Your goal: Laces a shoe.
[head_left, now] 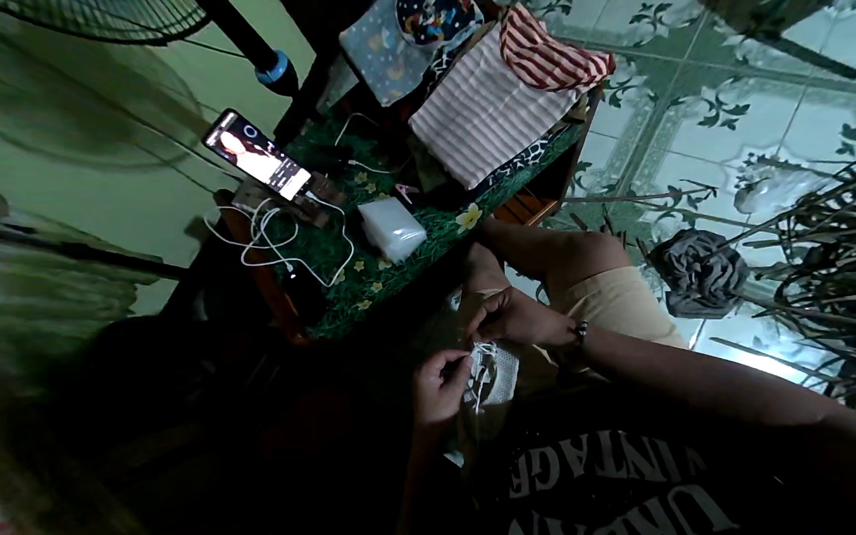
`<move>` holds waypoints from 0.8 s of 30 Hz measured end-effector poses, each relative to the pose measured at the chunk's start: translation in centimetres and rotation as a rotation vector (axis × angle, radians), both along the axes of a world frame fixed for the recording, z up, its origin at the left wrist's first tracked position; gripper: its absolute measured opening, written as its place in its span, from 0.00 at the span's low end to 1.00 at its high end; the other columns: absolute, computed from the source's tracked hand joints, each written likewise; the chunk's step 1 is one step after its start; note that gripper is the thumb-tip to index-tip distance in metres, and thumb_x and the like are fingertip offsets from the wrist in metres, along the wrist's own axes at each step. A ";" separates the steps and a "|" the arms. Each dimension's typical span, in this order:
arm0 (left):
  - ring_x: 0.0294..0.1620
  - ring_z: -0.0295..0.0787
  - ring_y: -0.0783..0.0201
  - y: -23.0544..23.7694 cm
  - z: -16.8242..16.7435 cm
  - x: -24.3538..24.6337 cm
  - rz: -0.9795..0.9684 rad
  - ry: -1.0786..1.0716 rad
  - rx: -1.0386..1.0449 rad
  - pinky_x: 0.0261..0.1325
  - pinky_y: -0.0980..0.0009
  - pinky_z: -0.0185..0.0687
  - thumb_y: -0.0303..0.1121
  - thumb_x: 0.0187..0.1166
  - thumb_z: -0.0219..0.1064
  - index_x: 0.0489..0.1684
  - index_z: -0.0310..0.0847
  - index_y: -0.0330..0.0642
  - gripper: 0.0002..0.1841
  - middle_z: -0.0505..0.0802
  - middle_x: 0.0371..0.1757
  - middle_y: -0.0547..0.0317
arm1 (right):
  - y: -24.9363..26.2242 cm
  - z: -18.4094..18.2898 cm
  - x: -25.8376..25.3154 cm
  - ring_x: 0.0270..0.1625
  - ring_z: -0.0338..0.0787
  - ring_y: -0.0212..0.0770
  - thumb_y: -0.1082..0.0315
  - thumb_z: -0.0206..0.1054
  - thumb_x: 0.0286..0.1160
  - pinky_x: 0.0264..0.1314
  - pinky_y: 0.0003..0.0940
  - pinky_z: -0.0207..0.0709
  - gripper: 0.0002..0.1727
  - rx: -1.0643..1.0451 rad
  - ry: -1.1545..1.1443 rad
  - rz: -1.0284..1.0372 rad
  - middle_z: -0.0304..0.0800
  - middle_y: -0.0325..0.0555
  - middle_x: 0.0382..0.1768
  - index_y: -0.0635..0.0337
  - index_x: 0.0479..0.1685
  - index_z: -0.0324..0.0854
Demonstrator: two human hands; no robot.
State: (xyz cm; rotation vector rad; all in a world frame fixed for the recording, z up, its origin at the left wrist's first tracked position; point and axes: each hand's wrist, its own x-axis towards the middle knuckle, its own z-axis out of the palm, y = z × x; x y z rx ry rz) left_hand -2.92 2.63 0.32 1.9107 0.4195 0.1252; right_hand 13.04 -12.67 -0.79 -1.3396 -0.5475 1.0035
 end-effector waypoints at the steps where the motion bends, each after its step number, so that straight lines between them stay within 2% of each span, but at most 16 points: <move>1: 0.33 0.90 0.75 -0.4 0.0 0.0 0.009 -0.014 0.026 0.36 0.78 0.87 0.25 0.72 0.72 0.41 0.90 0.33 0.06 0.94 0.37 0.60 | 0.0 -0.1 0.0 0.36 0.88 0.25 0.80 0.76 0.67 0.44 0.23 0.84 0.05 -0.012 -0.012 0.005 0.93 0.38 0.35 0.65 0.39 0.91; 6: 0.38 0.89 0.72 -1.4 -0.1 0.1 -0.011 -0.022 0.246 0.42 0.77 0.86 0.31 0.62 0.81 0.45 0.88 0.34 0.16 0.93 0.40 0.54 | 0.0 0.2 -0.2 0.37 0.88 0.24 0.80 0.76 0.67 0.45 0.23 0.84 0.04 -0.065 -0.051 0.010 0.93 0.40 0.35 0.66 0.38 0.91; 11: 0.36 0.89 0.70 -1.6 -0.5 0.0 -0.006 -0.069 0.341 0.42 0.76 0.87 0.25 0.62 0.78 0.40 0.89 0.33 0.10 0.93 0.39 0.51 | 0.0 0.0 -0.4 0.35 0.87 0.22 0.79 0.76 0.67 0.44 0.21 0.83 0.03 -0.070 -0.109 0.018 0.93 0.38 0.33 0.65 0.37 0.91; 24: 0.37 0.89 0.74 -1.4 -0.9 -0.3 0.026 -0.130 0.311 0.42 0.79 0.88 0.25 0.64 0.76 0.35 0.90 0.35 0.06 0.93 0.38 0.56 | -0.1 -0.3 -0.8 0.35 0.85 0.20 0.76 0.76 0.68 0.43 0.20 0.81 0.02 -0.053 -0.233 0.013 0.92 0.38 0.32 0.65 0.36 0.92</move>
